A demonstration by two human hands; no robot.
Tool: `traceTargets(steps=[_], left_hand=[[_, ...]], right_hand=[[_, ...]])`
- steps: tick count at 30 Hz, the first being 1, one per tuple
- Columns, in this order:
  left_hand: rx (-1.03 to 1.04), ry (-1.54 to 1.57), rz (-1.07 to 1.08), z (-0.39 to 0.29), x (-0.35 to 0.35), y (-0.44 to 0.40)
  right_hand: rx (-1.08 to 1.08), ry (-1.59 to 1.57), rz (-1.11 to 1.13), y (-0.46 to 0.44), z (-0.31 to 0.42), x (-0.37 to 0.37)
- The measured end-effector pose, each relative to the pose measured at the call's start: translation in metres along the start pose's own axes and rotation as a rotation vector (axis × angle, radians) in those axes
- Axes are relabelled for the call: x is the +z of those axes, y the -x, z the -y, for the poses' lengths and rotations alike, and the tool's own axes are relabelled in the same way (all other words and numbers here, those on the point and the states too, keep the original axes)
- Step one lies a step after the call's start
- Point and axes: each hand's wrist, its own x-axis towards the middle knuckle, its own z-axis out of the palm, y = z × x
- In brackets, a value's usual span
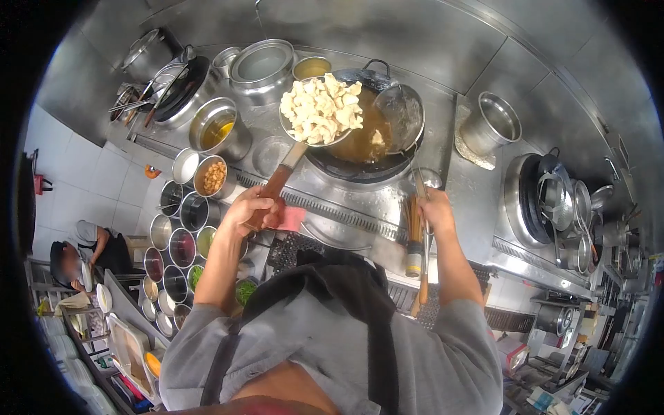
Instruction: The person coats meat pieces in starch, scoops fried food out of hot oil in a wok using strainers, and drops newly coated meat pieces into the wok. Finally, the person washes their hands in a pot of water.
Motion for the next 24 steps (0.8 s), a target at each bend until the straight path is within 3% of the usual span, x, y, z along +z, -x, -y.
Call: traceTargets(steps=[3,7,10,18,24], left_hand=[[0.01,-0.009,-0.042,-0.006,0.002,0.01],[-0.002,-0.034,-0.073,-0.013,0.005,0.015],[0.01,-0.047,-0.089,-0.009,0.001,0.01],[-0.047,-0.035,-0.047,0.001,0.004,-0.009],[-0.111,-0.027,-0.024,0.01,0.012,-0.023]], right_hand=[[0.093,-0.41,0.077,0.001,-0.014,0.013],[0.106,-0.623,0.081,0.005,-0.03,0.009],[0.093,-0.715,0.056,0.025,0.003,-0.007],[-0.077,-0.484,-0.032,0.029,0.07,-0.037],[-0.213,-0.023,-0.088,0.032,0.096,-0.028]])
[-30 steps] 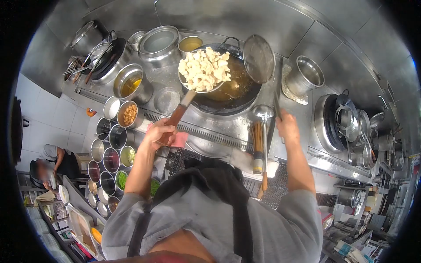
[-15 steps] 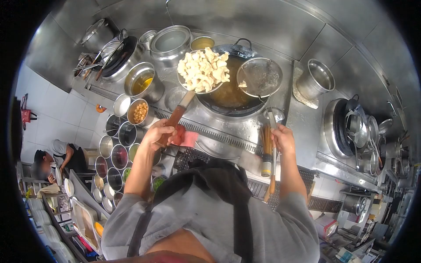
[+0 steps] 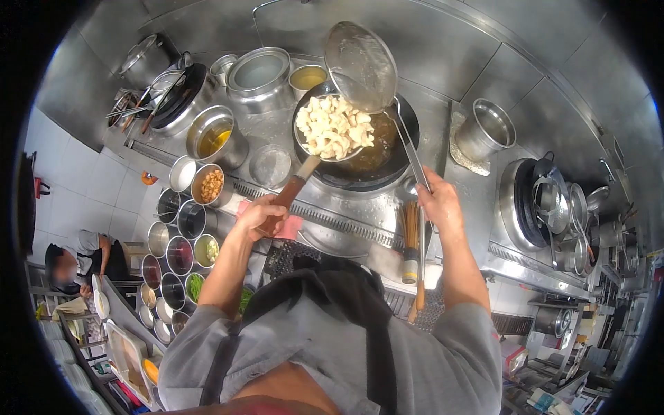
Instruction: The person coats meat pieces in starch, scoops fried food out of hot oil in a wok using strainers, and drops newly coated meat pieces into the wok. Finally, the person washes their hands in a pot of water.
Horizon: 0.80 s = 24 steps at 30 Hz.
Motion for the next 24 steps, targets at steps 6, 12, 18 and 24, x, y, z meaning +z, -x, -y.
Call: traceTargets(steps=[6,12,18,24], left_hand=[[0.017,0.054,0.056,0.012,-0.006,0.003],[0.063,0.106,0.046,0.017,-0.018,0.04],[0.08,0.074,-0.127,0.018,-0.05,0.11],[0.103,0.081,-0.254,0.026,-0.077,0.149]], right_hand=[[0.033,-0.013,-0.108,-0.001,-0.009,-0.007],[0.067,0.17,-0.188,-0.014,-0.043,-0.026],[-0.058,0.448,-0.214,-0.04,-0.114,-0.002],[0.302,-0.128,0.113,-0.06,-0.12,0.058]])
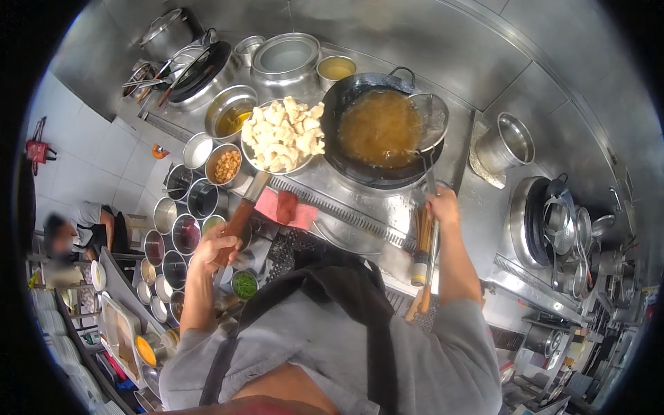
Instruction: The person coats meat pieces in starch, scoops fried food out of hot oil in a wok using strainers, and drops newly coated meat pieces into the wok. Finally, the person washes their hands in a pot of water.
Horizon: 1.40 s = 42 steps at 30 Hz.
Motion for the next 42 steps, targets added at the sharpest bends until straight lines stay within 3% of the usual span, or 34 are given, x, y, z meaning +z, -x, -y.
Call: traceTargets(steps=[4,6,10,20,26,36,38,42], left_hand=[[-0.006,-0.009,-0.05,0.01,-0.02,-0.001],[-0.028,0.014,-0.047,0.019,-0.029,-0.01],[-0.048,0.05,-0.052,0.037,-0.041,-0.03],[-0.07,0.074,0.012,0.066,-0.074,-0.079],[-0.085,0.102,0.029,0.071,-0.091,-0.105],[-0.091,0.118,0.123,0.081,-0.116,-0.137],[-0.097,0.118,0.133,0.084,-0.12,-0.14],[-0.134,0.07,0.137,0.089,-0.126,-0.147]], right_hand=[[0.025,-0.173,0.057,-0.027,0.002,0.049],[-0.015,-0.402,0.136,-0.029,0.011,0.071],[0.042,-0.437,0.138,0.005,0.056,0.098],[0.026,-0.487,0.189,0.029,0.068,0.107],[0.0,-0.544,0.082,0.052,0.066,0.093],[-0.024,-0.438,-0.112,0.083,0.063,0.044],[-0.108,-0.35,-0.202,0.082,0.056,0.033],[-0.08,-0.104,-0.254,0.087,0.064,0.017]])
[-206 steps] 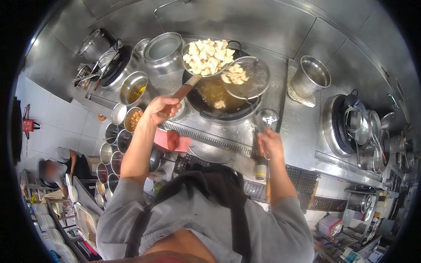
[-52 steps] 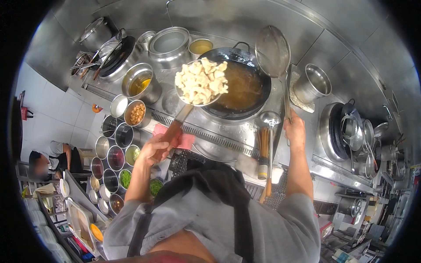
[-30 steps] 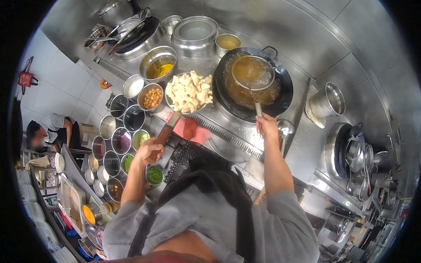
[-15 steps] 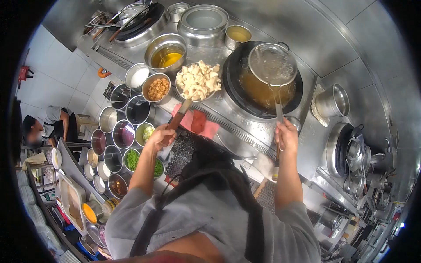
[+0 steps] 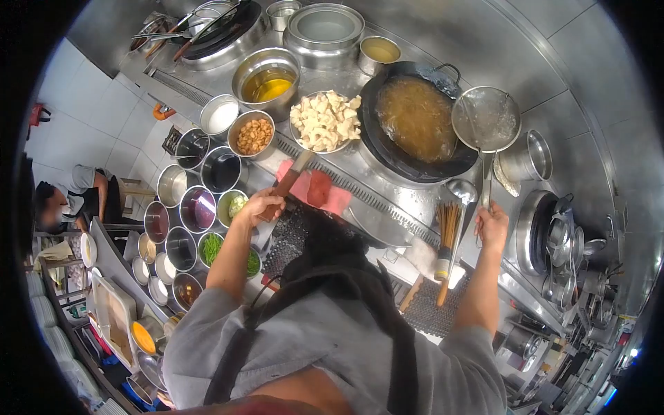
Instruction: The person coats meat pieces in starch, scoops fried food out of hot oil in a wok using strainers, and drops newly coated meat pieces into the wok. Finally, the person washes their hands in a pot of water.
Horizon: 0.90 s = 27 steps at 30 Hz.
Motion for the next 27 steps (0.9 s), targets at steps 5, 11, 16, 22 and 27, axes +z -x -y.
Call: traceTargets(steps=[5,11,16,22,27], left_hand=[[-0.074,-0.107,-0.09,-0.008,0.004,0.006],[-0.037,0.07,-0.355,0.027,-0.028,0.004],[0.017,-0.116,-0.415,0.11,-0.034,0.004],[-0.247,-0.327,-0.241,0.183,0.04,-0.037],[0.415,-1.075,0.613,0.325,0.049,-0.162]], right_hand=[[-0.036,0.353,-0.013,-0.011,-0.011,-0.013],[0.063,0.409,0.18,-0.004,-0.025,-0.016],[0.138,0.248,0.223,0.017,-0.022,-0.003],[0.232,-0.056,0.42,0.012,-0.038,0.004],[0.212,-0.208,0.51,-0.011,-0.054,0.02]])
